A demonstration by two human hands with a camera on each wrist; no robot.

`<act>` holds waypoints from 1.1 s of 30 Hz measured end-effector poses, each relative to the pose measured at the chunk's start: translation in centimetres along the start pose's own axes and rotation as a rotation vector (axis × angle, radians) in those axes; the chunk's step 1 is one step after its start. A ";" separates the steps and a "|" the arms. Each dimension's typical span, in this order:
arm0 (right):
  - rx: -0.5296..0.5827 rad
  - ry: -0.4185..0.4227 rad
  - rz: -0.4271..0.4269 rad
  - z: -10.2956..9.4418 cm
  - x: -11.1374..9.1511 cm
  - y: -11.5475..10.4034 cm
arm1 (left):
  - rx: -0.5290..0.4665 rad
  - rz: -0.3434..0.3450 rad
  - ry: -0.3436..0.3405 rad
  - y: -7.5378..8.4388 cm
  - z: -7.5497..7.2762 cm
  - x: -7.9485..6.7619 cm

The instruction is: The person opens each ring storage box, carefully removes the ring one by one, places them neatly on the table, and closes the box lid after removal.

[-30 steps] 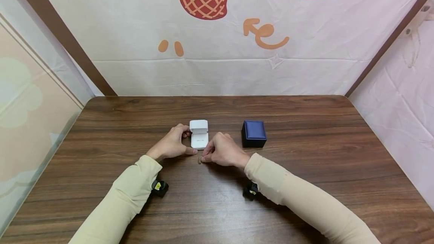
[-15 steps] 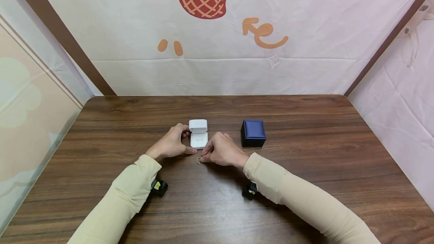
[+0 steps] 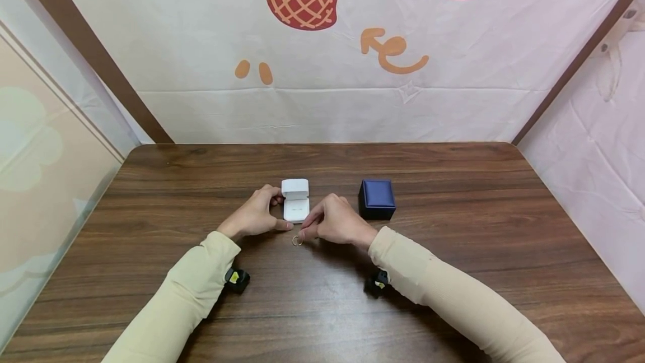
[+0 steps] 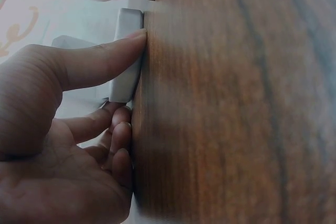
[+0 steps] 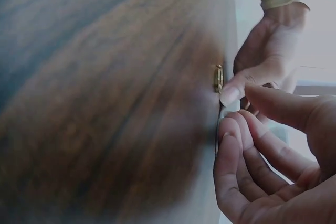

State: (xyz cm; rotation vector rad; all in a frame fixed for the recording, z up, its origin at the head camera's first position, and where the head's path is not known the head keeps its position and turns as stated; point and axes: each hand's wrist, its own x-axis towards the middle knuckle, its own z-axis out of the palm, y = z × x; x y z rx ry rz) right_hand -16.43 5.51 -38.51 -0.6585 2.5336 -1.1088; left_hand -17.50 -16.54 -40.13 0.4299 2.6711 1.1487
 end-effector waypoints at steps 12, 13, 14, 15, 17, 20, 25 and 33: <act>0.106 0.135 0.043 -1.5 0.4 -0.4 | 0.003 -0.009 -0.004 0.1 0.0 -0.1; 0.111 0.149 0.046 -1.6 0.6 -0.4 | 0.003 -0.009 -0.004 0.1 0.0 -0.1; 0.118 0.164 0.050 -1.7 0.7 -0.4 | 0.003 -0.008 -0.005 0.1 0.0 -0.1; 0.124 0.180 0.053 -1.8 0.8 -0.5 | 0.003 -0.008 -0.005 0.1 0.0 -0.1; 0.139 0.208 0.065 -2.0 0.9 -0.6 | 0.002 -0.008 -0.006 0.1 -0.1 -0.1; 0.159 0.245 0.083 -2.3 1.3 -0.8 | -0.003 -0.010 -0.012 0.1 -0.1 -0.1; 0.187 0.280 0.126 -2.7 1.8 -1.0 | -0.005 -0.006 -0.011 0.0 0.0 0.0; 0.194 0.289 0.224 -2.7 3.0 -0.7 | -0.008 -0.009 -0.011 -0.1 0.0 0.1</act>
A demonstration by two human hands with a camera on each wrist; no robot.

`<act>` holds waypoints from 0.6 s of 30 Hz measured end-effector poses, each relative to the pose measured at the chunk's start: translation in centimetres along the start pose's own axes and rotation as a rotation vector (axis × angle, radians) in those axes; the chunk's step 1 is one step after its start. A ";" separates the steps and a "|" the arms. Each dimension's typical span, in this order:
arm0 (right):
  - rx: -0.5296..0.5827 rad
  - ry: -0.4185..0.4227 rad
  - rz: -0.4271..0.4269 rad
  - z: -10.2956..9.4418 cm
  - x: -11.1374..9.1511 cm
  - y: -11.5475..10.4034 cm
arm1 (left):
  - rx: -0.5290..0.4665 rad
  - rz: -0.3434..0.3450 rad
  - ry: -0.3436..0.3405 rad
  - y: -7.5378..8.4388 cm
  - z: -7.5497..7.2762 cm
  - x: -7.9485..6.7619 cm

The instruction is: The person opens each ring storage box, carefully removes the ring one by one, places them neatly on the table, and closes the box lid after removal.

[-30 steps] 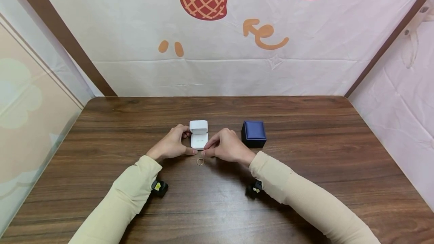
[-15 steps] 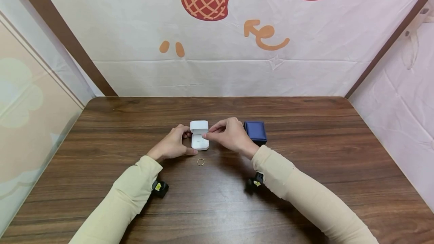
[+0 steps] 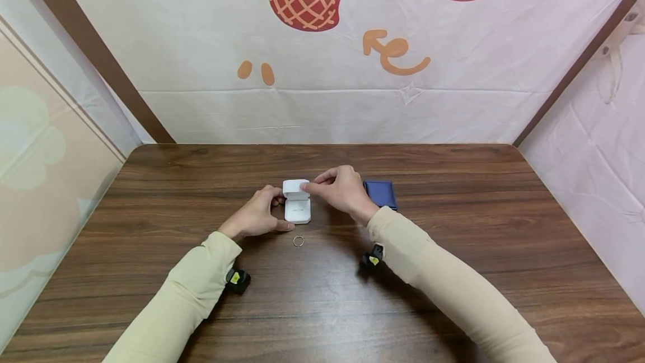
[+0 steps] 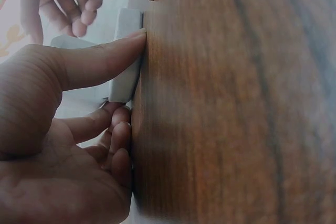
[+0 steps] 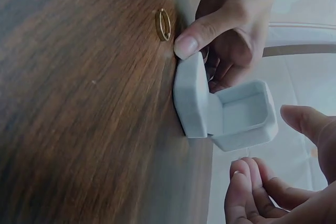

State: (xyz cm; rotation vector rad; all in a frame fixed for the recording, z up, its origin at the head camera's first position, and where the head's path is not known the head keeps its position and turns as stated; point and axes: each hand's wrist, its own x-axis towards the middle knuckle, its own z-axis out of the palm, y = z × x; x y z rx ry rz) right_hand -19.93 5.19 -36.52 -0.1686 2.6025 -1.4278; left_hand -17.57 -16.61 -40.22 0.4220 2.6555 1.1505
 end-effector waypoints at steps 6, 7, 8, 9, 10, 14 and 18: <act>-0.003 -0.049 0.043 0.3 0.7 0.3 | 0.003 0.002 -0.001 0.0 0.0 0.0; 0.005 -0.062 0.050 0.3 0.8 0.4 | 0.004 0.004 -0.001 0.1 0.0 0.0; 0.016 -0.079 0.057 0.3 0.9 0.4 | 0.005 0.006 0.000 0.1 0.0 0.0; 0.028 -0.096 0.064 0.3 1.0 0.5 | 0.007 0.005 0.001 0.1 0.0 0.0; 0.044 -0.116 0.068 0.3 1.1 0.6 | 0.008 0.007 0.002 0.1 0.0 0.0; 0.126 -0.209 0.104 0.4 1.5 0.7 | 0.012 0.002 0.003 0.1 0.0 0.0; 0.189 -0.265 0.141 0.5 1.9 0.8 | 0.005 -0.007 -0.004 0.1 0.0 -0.1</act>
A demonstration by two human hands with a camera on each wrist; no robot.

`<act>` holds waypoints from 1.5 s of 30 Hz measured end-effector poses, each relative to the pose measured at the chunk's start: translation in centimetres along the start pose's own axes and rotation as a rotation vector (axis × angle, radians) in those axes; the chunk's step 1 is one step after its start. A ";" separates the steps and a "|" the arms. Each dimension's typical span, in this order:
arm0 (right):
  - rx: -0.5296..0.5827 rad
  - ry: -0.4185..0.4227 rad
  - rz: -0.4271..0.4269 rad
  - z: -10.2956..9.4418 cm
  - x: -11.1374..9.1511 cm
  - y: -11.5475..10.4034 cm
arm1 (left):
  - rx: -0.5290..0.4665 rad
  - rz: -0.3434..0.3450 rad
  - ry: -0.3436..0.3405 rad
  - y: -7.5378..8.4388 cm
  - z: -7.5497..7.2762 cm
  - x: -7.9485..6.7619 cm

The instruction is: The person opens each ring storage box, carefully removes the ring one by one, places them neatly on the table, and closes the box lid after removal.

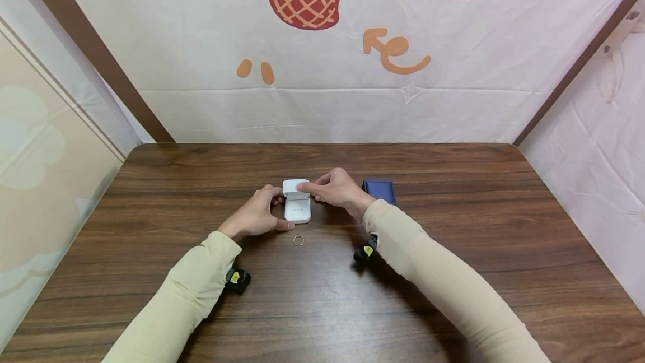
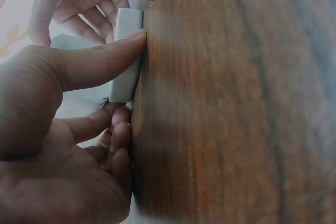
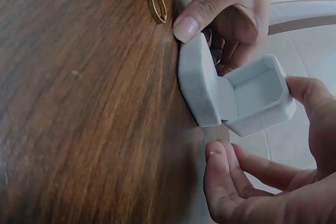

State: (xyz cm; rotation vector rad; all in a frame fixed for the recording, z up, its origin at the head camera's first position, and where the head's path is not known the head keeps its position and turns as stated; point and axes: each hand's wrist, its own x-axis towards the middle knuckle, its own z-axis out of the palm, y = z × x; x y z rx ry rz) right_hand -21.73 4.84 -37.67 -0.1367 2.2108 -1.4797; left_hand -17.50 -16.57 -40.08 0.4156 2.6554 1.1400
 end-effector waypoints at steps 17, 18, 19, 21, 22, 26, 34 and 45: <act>-0.100 -0.011 -0.105 0.5 -0.1 0.3 | 0.020 -0.020 -0.003 0.0 0.1 0.0; -0.116 -0.005 -0.122 0.5 -0.2 0.3 | 0.022 -0.022 -0.003 0.0 0.1 0.0; -0.131 0.000 -0.140 0.5 -0.2 0.3 | 0.025 -0.024 -0.004 0.0 0.1 0.0; -0.152 0.007 -0.169 0.6 -0.3 0.4 | 0.030 -0.027 -0.004 0.0 0.1 0.0; -0.163 0.011 -0.184 0.6 -0.3 0.4 | 0.033 -0.027 -0.005 0.0 0.1 0.0; -0.212 0.028 -0.219 0.7 -0.5 0.5 | 0.033 -0.029 -0.005 0.0 0.1 0.0; -0.300 0.054 -0.289 0.8 -0.9 0.7 | 0.025 -0.029 -0.013 0.0 0.0 0.0; -0.463 0.075 -0.380 1.2 -1.6 0.9 | 0.025 -0.017 -0.005 0.0 0.1 -0.1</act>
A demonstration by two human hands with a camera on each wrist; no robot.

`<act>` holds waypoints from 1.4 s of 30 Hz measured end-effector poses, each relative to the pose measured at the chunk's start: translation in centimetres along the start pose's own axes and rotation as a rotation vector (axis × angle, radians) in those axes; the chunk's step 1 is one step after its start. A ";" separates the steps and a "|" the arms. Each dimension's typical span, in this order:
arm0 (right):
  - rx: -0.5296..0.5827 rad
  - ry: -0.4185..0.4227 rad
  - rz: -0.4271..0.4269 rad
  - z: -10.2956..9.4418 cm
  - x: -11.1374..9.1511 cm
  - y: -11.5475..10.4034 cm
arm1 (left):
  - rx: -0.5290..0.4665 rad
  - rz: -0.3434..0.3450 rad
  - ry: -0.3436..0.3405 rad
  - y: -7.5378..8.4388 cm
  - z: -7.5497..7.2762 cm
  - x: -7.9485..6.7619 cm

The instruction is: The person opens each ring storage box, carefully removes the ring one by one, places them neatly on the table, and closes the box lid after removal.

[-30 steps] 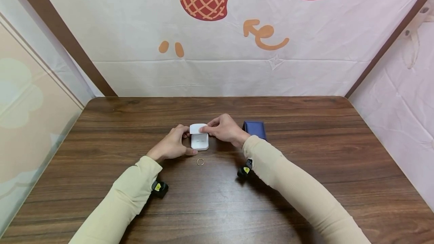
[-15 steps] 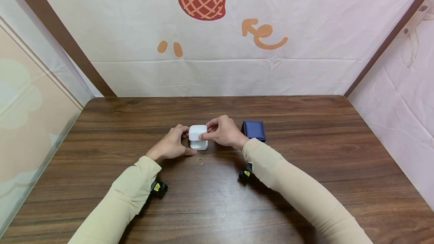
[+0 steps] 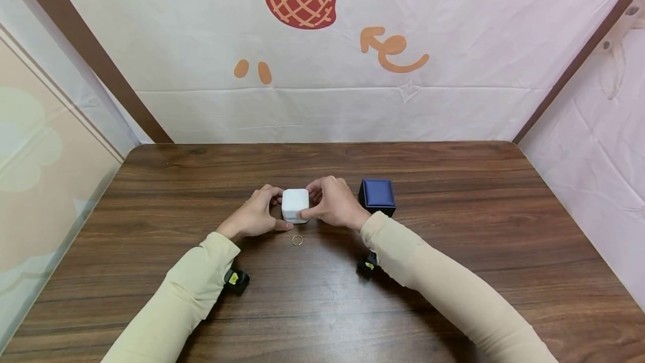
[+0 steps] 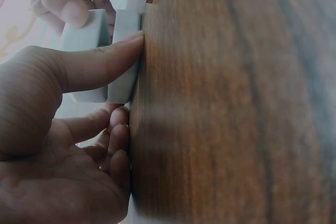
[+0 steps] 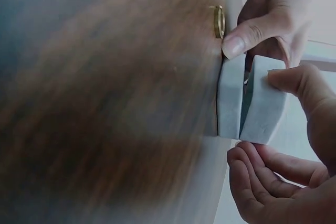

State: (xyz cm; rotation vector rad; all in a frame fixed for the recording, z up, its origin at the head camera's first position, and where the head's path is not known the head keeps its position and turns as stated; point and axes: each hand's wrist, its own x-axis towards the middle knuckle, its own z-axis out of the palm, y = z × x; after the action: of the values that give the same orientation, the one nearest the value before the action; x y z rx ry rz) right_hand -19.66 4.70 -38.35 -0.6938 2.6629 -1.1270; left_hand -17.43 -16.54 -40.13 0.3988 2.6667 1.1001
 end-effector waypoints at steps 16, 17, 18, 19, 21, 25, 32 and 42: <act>-0.117 0.025 -0.041 0.2 -0.8 -0.1 | 0.010 -0.003 -0.005 0.3 -0.1 0.0; -0.118 0.027 -0.040 0.0 -1.0 -0.2 | 0.013 -0.007 -0.007 0.3 -0.1 0.0; -0.117 0.029 -0.040 -0.1 -1.2 -0.2 | 0.013 -0.011 -0.006 0.3 -0.1 0.0; -0.115 0.035 -0.041 -0.3 -1.4 -0.2 | 0.016 -0.008 -0.006 0.3 -0.1 0.0; -0.106 0.051 -0.045 -0.7 -1.8 -0.2 | 0.013 0.000 -0.006 0.4 -0.2 -0.1; -0.076 0.086 -0.066 -2.0 -2.7 0.2 | 0.003 0.021 -0.008 0.6 -0.5 0.0; -0.020 0.184 -0.144 -4.8 -4.3 1.9 | 0.090 0.066 0.001 1.6 -1.3 -0.3; -0.025 0.282 -0.104 -8.9 -6.5 5.5 | 0.157 0.132 0.084 4.6 -1.1 -0.4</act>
State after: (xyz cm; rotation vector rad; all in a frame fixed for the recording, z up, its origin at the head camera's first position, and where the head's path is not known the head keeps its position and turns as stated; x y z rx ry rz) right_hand -18.78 16.81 -36.24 -0.7350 2.9065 -1.3090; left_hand -16.61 -14.28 -36.06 0.5768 2.8472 0.9643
